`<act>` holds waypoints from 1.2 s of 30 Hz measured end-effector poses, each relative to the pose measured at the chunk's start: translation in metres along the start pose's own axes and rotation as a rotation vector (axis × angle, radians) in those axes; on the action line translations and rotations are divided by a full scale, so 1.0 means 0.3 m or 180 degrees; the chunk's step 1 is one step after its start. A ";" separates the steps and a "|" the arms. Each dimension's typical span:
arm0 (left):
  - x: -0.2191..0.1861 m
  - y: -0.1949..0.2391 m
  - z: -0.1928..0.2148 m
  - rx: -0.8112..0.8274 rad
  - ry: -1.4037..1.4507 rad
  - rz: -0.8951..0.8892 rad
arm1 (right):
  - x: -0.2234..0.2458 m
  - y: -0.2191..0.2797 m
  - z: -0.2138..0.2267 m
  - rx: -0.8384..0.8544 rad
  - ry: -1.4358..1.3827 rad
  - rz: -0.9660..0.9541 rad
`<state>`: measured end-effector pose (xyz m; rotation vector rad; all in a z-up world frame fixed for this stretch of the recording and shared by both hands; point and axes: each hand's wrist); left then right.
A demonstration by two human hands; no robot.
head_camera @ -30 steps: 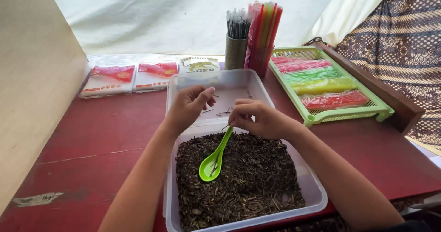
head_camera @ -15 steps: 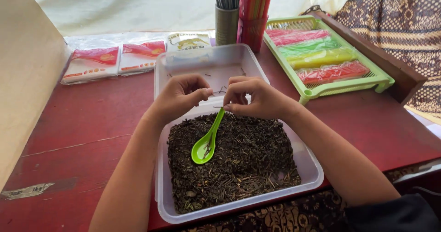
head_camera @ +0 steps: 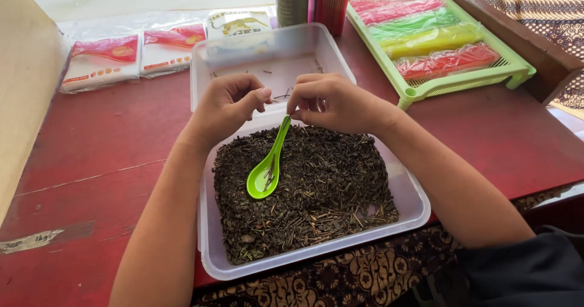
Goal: The person uses a green plastic spoon to scoop and sift through dried herbs in a white container, picking out small twigs and debris with their fingers and placing them into a separate container.
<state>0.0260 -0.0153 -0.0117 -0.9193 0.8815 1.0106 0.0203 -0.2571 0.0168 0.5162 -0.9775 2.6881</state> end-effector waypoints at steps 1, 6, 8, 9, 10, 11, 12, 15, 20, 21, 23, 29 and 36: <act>0.002 -0.001 0.000 0.0004 0.0002 0.0006 | 0.001 -0.002 0.002 -0.0001 -0.0004 -0.0006; -0.001 0.006 -0.007 -0.0004 -0.0099 -0.0046 | 0.004 -0.002 0.004 0.0004 -0.0040 -0.0041; 0.001 0.005 -0.008 -0.0004 -0.0118 -0.0034 | -0.006 0.003 0.003 -0.0008 -0.0070 -0.0043; 0.002 0.005 -0.008 -0.0007 -0.0139 -0.0025 | -0.011 0.005 0.003 -0.0019 -0.0097 -0.0039; 0.002 0.006 -0.005 -0.0003 -0.0142 -0.0026 | -0.005 0.004 0.004 -0.0024 -0.0096 -0.0039; 0.002 0.007 -0.003 0.0003 -0.0159 -0.0018 | 0.001 0.002 0.006 -0.0010 -0.0107 -0.0038; 0.003 0.009 -0.001 0.0010 -0.0172 -0.0008 | 0.007 0.001 0.007 0.0007 -0.0119 -0.0039; 0.012 0.012 -0.005 0.0020 -0.0207 0.0002 | 0.018 0.006 0.000 0.0072 -0.0233 -0.0004; -0.066 0.038 0.001 0.0349 -0.0585 0.0028 | 0.023 0.007 -0.005 0.0062 -0.0414 -0.0195; -0.084 0.048 0.004 0.0497 -0.0615 0.0117 | 0.026 0.009 -0.007 -0.0019 -0.0508 -0.0307; -0.108 0.065 0.014 0.0659 -0.0587 0.0292 | -0.002 0.016 -0.007 -0.0112 -0.0607 -0.0438; -0.115 0.063 -0.023 0.1077 -0.0164 0.0741 | -0.029 0.025 0.000 -0.0255 -0.0670 -0.0629; -0.079 0.047 -0.030 0.1166 -0.0080 0.0535 | -0.022 0.026 0.001 -0.0308 -0.0664 -0.0634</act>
Point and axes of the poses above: each hand's wrist, its own y-axis away from the middle knuckle, its own z-axis out of the back of the hand, x = y × z, and after that the axes turned 12 degrees about z, right-handed
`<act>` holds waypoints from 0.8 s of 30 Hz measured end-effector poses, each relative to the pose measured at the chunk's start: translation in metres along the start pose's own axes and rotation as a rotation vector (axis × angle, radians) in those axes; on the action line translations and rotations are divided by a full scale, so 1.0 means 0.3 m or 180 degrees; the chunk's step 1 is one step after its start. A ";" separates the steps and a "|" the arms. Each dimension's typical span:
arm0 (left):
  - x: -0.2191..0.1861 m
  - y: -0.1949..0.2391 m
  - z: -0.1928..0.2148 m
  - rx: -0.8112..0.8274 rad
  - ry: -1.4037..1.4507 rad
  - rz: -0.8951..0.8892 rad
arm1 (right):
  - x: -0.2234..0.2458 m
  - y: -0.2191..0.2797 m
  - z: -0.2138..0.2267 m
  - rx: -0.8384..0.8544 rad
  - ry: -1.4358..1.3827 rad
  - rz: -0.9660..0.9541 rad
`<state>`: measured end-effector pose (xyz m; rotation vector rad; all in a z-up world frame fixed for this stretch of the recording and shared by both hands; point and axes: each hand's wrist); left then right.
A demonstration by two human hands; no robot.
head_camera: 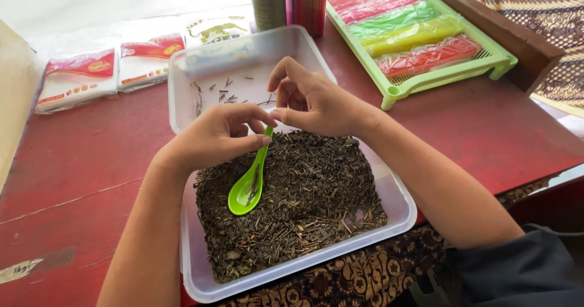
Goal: The person uses a green plastic spoon to scoop and sift through dried herbs in a white container, picking out small twigs and debris with their fingers and placing them into a separate container.
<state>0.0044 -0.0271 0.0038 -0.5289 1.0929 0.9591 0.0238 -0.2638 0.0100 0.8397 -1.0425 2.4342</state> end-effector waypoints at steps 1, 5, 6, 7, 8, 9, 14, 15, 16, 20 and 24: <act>0.004 -0.006 0.004 -0.0002 -0.0001 -0.0017 | -0.006 -0.002 0.002 0.0001 0.0017 0.0005; 0.015 -0.006 0.011 -0.0075 -0.0052 -0.0022 | -0.007 0.001 -0.004 -0.0007 -0.0058 -0.0042; 0.013 -0.004 0.015 -0.0090 -0.0042 -0.0056 | -0.002 -0.002 -0.004 -0.0023 -0.0060 -0.0017; 0.011 -0.002 0.017 -0.0098 -0.0040 -0.0053 | 0.001 -0.001 -0.006 -0.0017 -0.0064 -0.0013; 0.009 -0.001 0.021 -0.0118 -0.0050 -0.0060 | 0.005 -0.001 -0.007 -0.0015 -0.0064 -0.0025; 0.007 0.001 0.024 -0.0138 -0.0059 -0.0067 | 0.008 0.000 -0.008 -0.0013 -0.0064 -0.0037; 0.014 0.052 0.088 -0.0294 -0.0047 0.0011 | 0.015 0.003 -0.011 0.0039 0.0014 0.0026; 0.027 0.056 0.110 -0.0391 -0.0048 -0.0015 | 0.016 0.001 -0.006 0.0045 0.0069 0.0038; 0.024 0.061 0.119 -0.0380 -0.0081 -0.0042 | 0.008 -0.003 -0.005 0.0013 0.0093 0.0056; 0.009 0.082 0.119 -0.0502 -0.0052 0.0113 | -0.008 0.001 -0.005 0.0027 0.0072 0.0074; 0.032 0.091 0.118 -0.0604 -0.0042 0.0132 | -0.021 0.004 -0.003 -0.0001 0.0052 0.0109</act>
Point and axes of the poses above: each hand's wrist, its own y-axis away from the middle knuckle, its own z-axis out of the back of the hand, x = y × z, and after that the axes turned 12 degrees about z, right-handed
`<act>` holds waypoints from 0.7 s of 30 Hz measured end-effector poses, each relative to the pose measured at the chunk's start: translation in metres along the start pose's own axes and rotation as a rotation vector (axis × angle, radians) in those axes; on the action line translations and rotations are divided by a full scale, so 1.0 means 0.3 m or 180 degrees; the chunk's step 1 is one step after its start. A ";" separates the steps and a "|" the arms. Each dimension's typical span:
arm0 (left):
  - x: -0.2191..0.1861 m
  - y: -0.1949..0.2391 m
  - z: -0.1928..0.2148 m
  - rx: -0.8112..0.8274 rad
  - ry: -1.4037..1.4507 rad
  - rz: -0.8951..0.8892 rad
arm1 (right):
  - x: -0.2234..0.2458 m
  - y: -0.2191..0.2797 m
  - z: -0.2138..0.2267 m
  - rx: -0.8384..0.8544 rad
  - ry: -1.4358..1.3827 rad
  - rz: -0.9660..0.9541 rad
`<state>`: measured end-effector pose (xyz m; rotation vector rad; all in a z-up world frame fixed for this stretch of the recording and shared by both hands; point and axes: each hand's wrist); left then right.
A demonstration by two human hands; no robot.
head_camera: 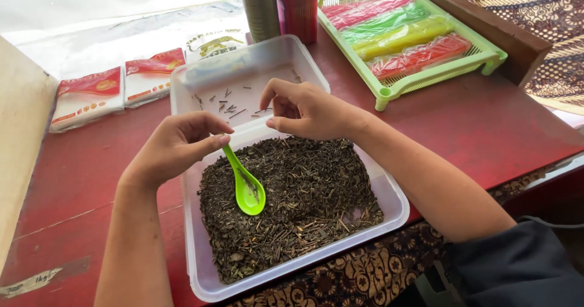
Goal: The person uses a green plastic spoon to scoop and sift through dried herbs in a white container, picking out small twigs and debris with their fingers and placing them into a separate container.
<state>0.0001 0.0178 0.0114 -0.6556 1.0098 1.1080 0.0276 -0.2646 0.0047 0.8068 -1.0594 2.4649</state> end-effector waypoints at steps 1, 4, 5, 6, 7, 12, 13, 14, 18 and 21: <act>0.014 -0.004 0.001 0.0013 -0.0002 -0.0011 | -0.002 0.002 0.000 -0.0010 0.0012 -0.0006; 0.048 -0.009 0.001 -0.0070 -0.0046 0.0026 | 0.000 0.000 0.002 0.0012 0.0006 0.0023; 0.049 -0.005 -0.006 -0.0132 -0.0084 -0.0094 | 0.010 0.001 0.003 -0.0013 0.0006 0.0002; 0.048 -0.003 -0.007 -0.0210 -0.0130 -0.0219 | 0.017 -0.006 0.006 -0.0034 0.0007 -0.0003; 0.056 0.003 -0.016 -0.0250 -0.0122 -0.0202 | 0.006 -0.001 -0.002 -0.0001 -0.0013 0.0018; 0.080 -0.018 -0.039 -0.0441 -0.0151 -0.0421 | -0.008 0.001 0.002 -0.0006 0.0005 -0.0065; 0.089 -0.023 -0.039 -0.0452 -0.0145 -0.0432 | -0.009 -0.001 0.004 0.0004 0.0016 -0.0057; 0.101 -0.026 -0.040 -0.0471 -0.0179 -0.0426 | -0.010 0.000 0.003 0.0001 -0.0010 -0.0064; 0.099 -0.025 -0.061 -0.0669 -0.0297 -0.0748 | -0.017 0.006 -0.003 -0.0032 -0.0027 -0.0035; 0.102 -0.028 -0.064 -0.0734 -0.0489 -0.0935 | 0.003 0.004 -0.005 -0.0016 0.0023 0.0019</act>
Point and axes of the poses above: each hand's wrist, its own y-axis away from the middle knuckle, its own z-axis out of the back of the hand, x = y × z, and after that the axes turned 12 degrees about z, right-handed
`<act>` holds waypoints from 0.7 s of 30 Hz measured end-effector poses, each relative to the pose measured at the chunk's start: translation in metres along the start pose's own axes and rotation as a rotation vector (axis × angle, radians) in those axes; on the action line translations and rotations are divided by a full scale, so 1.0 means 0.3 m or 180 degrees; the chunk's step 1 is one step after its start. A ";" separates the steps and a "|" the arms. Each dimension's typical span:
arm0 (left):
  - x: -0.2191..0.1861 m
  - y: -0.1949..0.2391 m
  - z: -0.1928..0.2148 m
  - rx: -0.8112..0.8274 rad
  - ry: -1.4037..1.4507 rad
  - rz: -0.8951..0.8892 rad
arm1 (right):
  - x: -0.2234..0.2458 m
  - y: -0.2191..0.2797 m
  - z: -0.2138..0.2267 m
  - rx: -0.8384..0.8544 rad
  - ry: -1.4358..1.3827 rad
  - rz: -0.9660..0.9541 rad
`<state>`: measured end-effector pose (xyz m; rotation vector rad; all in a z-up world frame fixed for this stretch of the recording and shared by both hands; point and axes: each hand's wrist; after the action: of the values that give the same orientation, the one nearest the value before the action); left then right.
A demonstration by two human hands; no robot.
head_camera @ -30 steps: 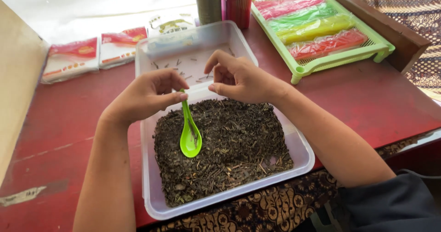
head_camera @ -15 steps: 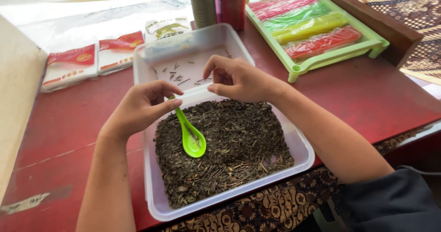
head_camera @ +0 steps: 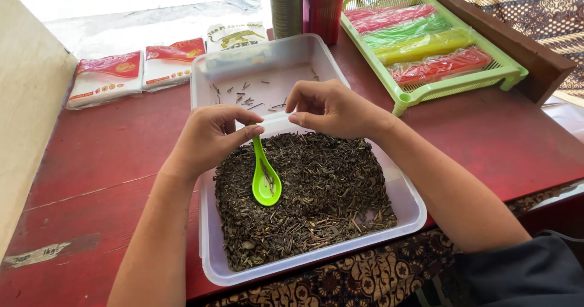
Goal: The person uses a green plastic spoon to scoop and sift through dried herbs in a white container, picking out small twigs and debris with their fingers and placing them into a separate container.
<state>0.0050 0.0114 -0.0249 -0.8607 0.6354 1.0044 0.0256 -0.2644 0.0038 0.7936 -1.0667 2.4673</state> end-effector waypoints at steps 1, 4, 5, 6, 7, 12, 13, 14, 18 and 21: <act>-0.008 -0.001 0.000 0.0010 -0.0002 -0.0005 | 0.004 -0.003 0.000 -0.0010 0.0003 -0.0003; -0.028 0.000 -0.004 -0.0040 -0.0182 -0.0168 | 0.026 -0.005 -0.001 0.0056 0.0010 0.0017; -0.034 -0.002 -0.005 -0.0060 -0.0254 -0.0222 | 0.039 -0.006 0.002 0.0075 0.0032 0.0025; -0.040 -0.005 -0.006 -0.0080 -0.0326 -0.0277 | 0.052 -0.006 0.005 0.0094 0.0053 0.0032; -0.041 -0.005 -0.006 -0.0060 -0.0326 -0.0286 | 0.060 -0.008 0.008 0.0075 0.0058 0.0022; -0.037 -0.001 -0.006 -0.0098 -0.0518 -0.0368 | 0.078 -0.012 0.010 0.0203 0.0156 0.0097; -0.037 -0.004 -0.006 -0.0097 -0.0523 -0.0374 | 0.081 -0.013 0.014 0.0197 0.0160 0.0101; -0.037 -0.005 -0.006 -0.0080 -0.0552 -0.0389 | 0.085 -0.015 0.016 0.0206 0.0157 0.0112; -0.030 -0.005 -0.009 -0.0061 -0.0554 -0.0338 | 0.136 -0.010 0.029 0.0473 0.0187 0.0182; -0.059 -0.003 -0.007 -0.0040 -0.0540 -0.0390 | 0.258 -0.001 0.049 0.1821 0.0000 -0.0205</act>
<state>-0.0016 0.0015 -0.0116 -0.8058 0.4278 0.9596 -0.0298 -0.2686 0.0597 0.9610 -0.3118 2.7398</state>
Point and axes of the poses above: each hand's wrist, its own y-axis away from the middle knuckle, its own z-axis out of the back of the hand, x = y × z, and after that the axes turned 12 degrees about z, right-handed
